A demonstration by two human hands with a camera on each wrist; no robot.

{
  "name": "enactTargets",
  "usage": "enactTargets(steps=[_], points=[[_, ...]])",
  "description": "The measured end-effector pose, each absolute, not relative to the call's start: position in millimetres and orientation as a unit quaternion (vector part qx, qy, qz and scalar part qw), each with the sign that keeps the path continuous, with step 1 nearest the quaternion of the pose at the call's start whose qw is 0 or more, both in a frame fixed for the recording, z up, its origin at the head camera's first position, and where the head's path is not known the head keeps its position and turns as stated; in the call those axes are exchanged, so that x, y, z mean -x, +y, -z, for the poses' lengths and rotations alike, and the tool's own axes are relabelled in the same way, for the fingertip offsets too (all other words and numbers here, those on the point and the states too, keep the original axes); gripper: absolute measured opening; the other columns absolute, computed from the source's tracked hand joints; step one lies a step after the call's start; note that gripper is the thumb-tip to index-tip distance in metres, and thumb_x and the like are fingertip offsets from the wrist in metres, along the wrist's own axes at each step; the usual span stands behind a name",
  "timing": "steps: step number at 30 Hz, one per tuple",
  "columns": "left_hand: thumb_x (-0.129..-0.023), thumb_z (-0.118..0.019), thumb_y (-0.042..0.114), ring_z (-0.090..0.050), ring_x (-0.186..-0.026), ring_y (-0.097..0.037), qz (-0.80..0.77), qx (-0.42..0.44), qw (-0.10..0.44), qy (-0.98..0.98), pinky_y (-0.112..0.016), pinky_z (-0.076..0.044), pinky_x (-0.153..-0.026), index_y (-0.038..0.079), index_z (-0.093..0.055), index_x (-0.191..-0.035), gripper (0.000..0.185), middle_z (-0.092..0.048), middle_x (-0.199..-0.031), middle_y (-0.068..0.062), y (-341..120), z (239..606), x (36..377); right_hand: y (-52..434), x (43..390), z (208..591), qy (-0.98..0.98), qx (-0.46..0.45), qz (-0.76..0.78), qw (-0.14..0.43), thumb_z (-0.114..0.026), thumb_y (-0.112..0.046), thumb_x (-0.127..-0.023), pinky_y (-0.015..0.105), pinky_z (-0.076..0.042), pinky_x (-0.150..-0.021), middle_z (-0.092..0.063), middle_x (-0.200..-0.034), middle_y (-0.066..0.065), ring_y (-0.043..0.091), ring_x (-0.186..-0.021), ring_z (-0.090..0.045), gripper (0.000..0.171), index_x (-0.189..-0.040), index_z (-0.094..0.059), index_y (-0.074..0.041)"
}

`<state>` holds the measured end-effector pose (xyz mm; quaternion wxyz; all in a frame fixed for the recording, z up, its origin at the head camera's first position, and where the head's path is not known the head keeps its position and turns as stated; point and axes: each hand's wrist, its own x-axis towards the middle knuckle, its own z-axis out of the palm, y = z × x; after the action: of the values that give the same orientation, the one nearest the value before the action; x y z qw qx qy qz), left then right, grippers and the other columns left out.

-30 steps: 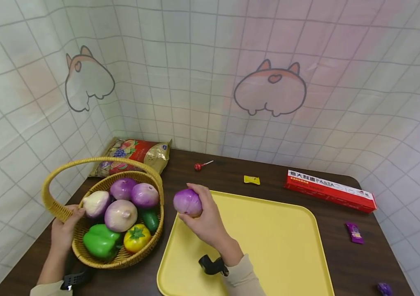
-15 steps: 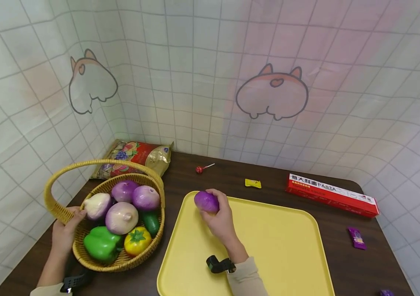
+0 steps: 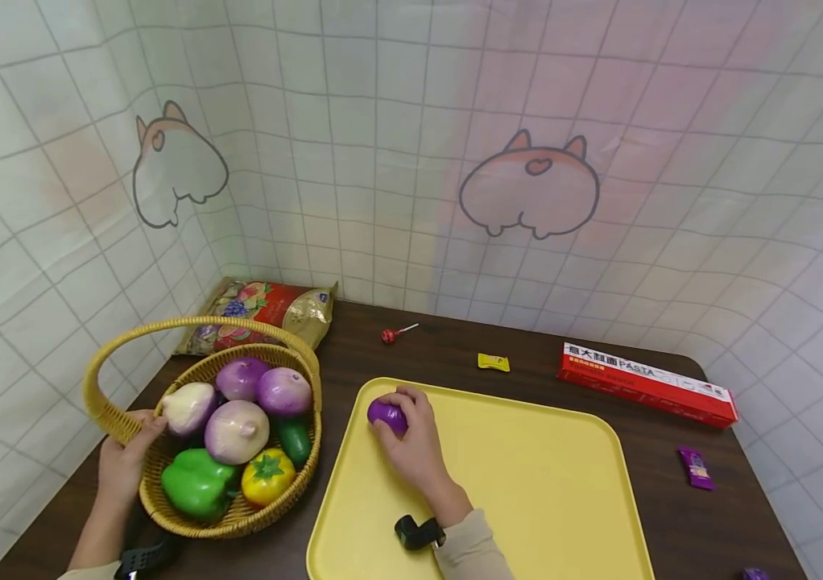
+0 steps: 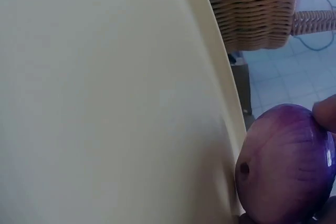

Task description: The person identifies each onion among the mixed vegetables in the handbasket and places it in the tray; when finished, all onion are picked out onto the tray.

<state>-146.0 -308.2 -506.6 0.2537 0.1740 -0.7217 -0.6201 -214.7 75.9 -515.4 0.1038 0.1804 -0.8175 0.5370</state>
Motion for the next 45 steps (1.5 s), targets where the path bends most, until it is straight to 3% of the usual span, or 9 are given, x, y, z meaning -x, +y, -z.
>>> enactTargets(steps=[3,8,10,21,29,37,45], points=[[-0.093,-0.062,0.004,-0.044,-0.072,-0.009,0.620,-0.174,0.253,-0.722,-0.021,-0.036,-0.066,0.002,-0.051,-0.084,0.014,-0.050,-0.078,0.008,-308,507,146,75,215,516,-0.813,-0.186,-0.542,0.109,-0.070,-0.002,-0.083,0.056,-0.043,-0.097,-0.048,-0.132,0.021,0.038,-0.122,-0.050,0.035,-0.117,-0.062,-0.006],[-0.092,-0.063,0.004,-0.044,-0.074,-0.009,0.623,-0.173,0.251,-0.720,-0.020,-0.036,-0.067,0.003,-0.052,-0.084,0.013,-0.052,-0.079,0.009,-308,507,146,76,214,516,-0.826,-0.151,-0.535,0.088,-0.075,-0.003,-0.078,0.055,-0.043,-0.097,-0.046,-0.136,0.018,0.035,-0.123,-0.050,0.068,-0.139,-0.046,-0.008],[-0.092,-0.063,0.004,-0.044,-0.074,-0.009,0.622,-0.174,0.253,-0.720,-0.020,-0.036,-0.067,0.003,-0.052,-0.084,0.013,-0.052,-0.079,0.009,-308,506,146,76,214,517,-0.836,-0.139,-0.525,0.078,-0.079,-0.008,-0.076,0.054,-0.043,-0.098,-0.045,-0.137,0.016,0.035,-0.123,-0.050,0.073,-0.140,-0.043,-0.008],[-0.093,-0.062,0.005,-0.044,-0.074,-0.009,0.618,-0.176,0.251,-0.724,-0.021,-0.036,-0.068,0.002,-0.052,-0.085,0.013,-0.051,-0.079,0.009,-307,505,145,76,218,525,-0.856,-0.101,-0.499,0.088,-0.089,-0.019,-0.070,0.051,-0.041,-0.101,-0.044,-0.131,0.014,0.033,-0.122,-0.048,0.073,-0.132,-0.051,-0.010],[-0.093,-0.062,0.005,-0.043,-0.072,-0.009,0.621,-0.173,0.250,-0.722,-0.022,-0.035,-0.066,0.003,-0.052,-0.085,0.013,-0.049,-0.077,0.008,-307,505,144,76,221,527,-0.850,-0.086,-0.508,0.106,-0.091,-0.014,-0.067,0.048,-0.042,-0.100,-0.043,-0.124,0.015,0.034,-0.118,-0.051,0.073,-0.132,-0.057,-0.015],[-0.094,-0.061,0.006,-0.042,-0.070,-0.010,0.623,-0.172,0.250,-0.721,-0.023,-0.035,-0.065,0.002,-0.050,-0.085,0.014,-0.048,-0.077,0.006,-307,503,143,73,220,526,-0.837,-0.120,-0.525,0.092,-0.087,-0.007,-0.071,0.044,-0.049,-0.091,-0.049,-0.134,0.014,0.028,-0.114,-0.054,0.078,-0.138,-0.047,-0.007],[-0.093,-0.062,0.004,-0.043,-0.071,-0.010,0.635,-0.172,0.252,-0.710,-0.022,-0.035,-0.066,0.002,-0.051,-0.085,0.014,-0.049,-0.077,0.007,-308,506,145,73,219,525,-0.815,-0.111,-0.560,0.093,-0.084,0.001,-0.073,0.038,-0.050,-0.091,-0.049,-0.135,0.014,0.030,-0.114,-0.056,0.073,-0.137,-0.049,-0.004]])
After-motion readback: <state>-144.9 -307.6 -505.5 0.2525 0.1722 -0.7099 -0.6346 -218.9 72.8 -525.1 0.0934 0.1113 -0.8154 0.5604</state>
